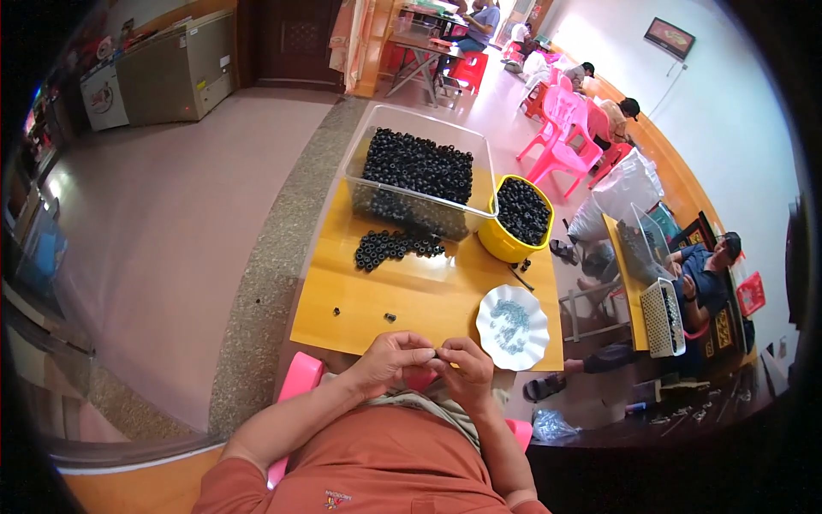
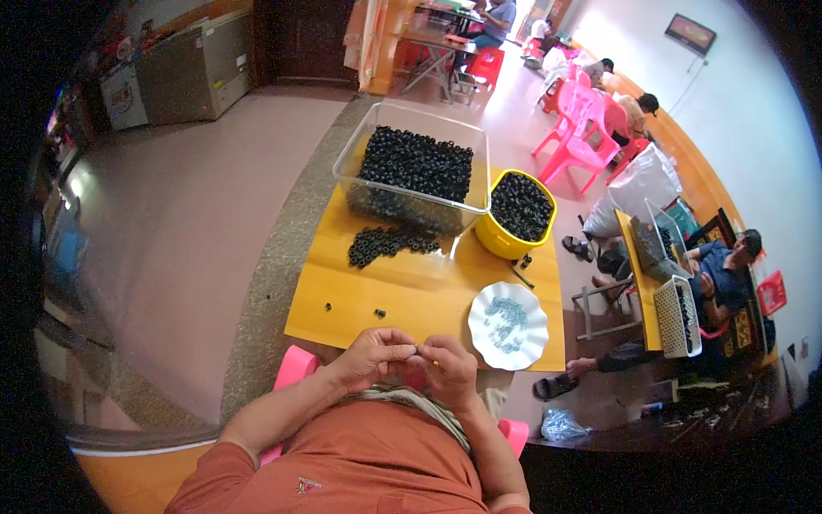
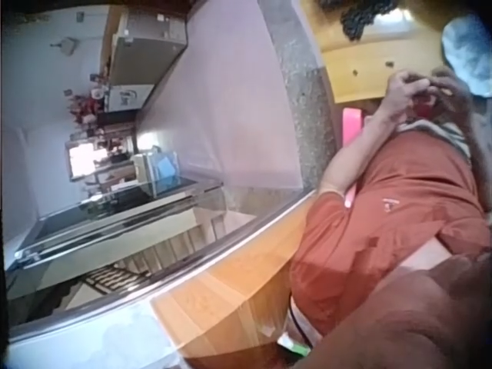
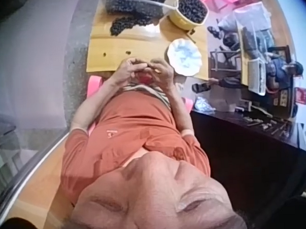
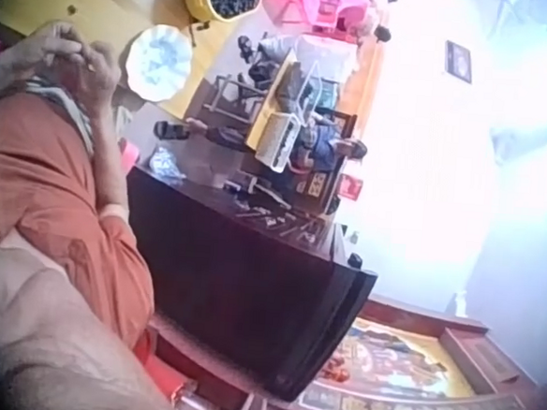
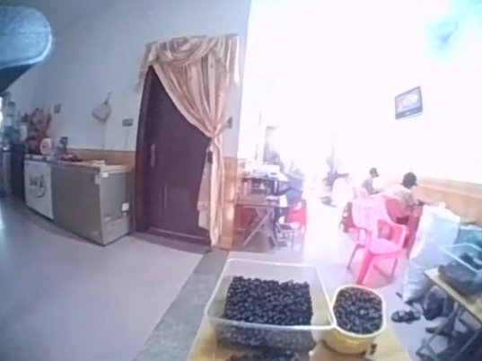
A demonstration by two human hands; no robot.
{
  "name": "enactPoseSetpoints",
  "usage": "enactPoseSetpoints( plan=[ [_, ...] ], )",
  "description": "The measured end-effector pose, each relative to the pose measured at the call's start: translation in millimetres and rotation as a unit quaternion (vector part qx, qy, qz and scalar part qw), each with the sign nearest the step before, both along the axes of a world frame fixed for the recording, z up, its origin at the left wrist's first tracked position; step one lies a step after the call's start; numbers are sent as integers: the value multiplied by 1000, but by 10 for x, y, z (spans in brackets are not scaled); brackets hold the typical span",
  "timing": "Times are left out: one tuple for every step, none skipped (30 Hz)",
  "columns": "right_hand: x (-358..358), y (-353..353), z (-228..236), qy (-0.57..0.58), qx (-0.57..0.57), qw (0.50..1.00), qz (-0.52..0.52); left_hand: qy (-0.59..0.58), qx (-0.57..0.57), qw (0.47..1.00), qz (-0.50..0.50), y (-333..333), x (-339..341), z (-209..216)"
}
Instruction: Sorting and grouping small black plastic rings from containers onto a table.
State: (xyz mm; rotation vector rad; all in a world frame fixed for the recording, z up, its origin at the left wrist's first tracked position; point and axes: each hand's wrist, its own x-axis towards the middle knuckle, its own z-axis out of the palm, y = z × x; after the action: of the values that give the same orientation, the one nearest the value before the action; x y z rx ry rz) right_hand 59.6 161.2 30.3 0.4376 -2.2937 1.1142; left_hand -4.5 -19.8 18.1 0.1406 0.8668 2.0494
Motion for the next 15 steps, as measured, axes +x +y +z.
enactPoseSetpoints(
  plan=[
    [17,0,-20,1,1,1000,-1,-2,3,1000,11,20,12,-18],
    [26,-3,-50,8,1,1000,-10,0,4,1000,10,28,24,-21],
    [32,-4,-63,15,-1,1000,-18,-19,11,1000,11,29,36,-17],
    [39,-7,-60,14,2,1000,-21,-41,19,999,10,32,36,-25],
    [47,-10,-52,12,12,999,-29,-42,21,999,7,41,36,-44],
    [54,-13,-42,9,23,999,-37,-55,30,998,3,53,33,-72],
    [59,-17,-33,10,23,999,-36,-65,38,997,2,57,41,-83],
    [63,-20,-21,7,24,999,-30,-64,38,997,2,60,51,-84],
    [71,-22,-6,4,25,999,-24,-62,35,997,-1,64,63,-84],
    [86,-32,30,3,25,999,-24,-60,31,998,-3,62,78,-86],
    [105,-41,77,-23,21,999,-13,-62,32,998,-3,65,88,-105],
    [117,-39,103,-50,17,999,-4,-61,37,997,-7,74,97,-138],
    [115,-8,99,-53,17,998,-8,-60,42,997,-14,91,102,-155],
    [110,36,84,-67,21,997,15,-64,42,997,-19,99,107,-168],
    [107,69,81,-82,24,996,36,-54,29,998,-22,100,100,-178]
  ],
)
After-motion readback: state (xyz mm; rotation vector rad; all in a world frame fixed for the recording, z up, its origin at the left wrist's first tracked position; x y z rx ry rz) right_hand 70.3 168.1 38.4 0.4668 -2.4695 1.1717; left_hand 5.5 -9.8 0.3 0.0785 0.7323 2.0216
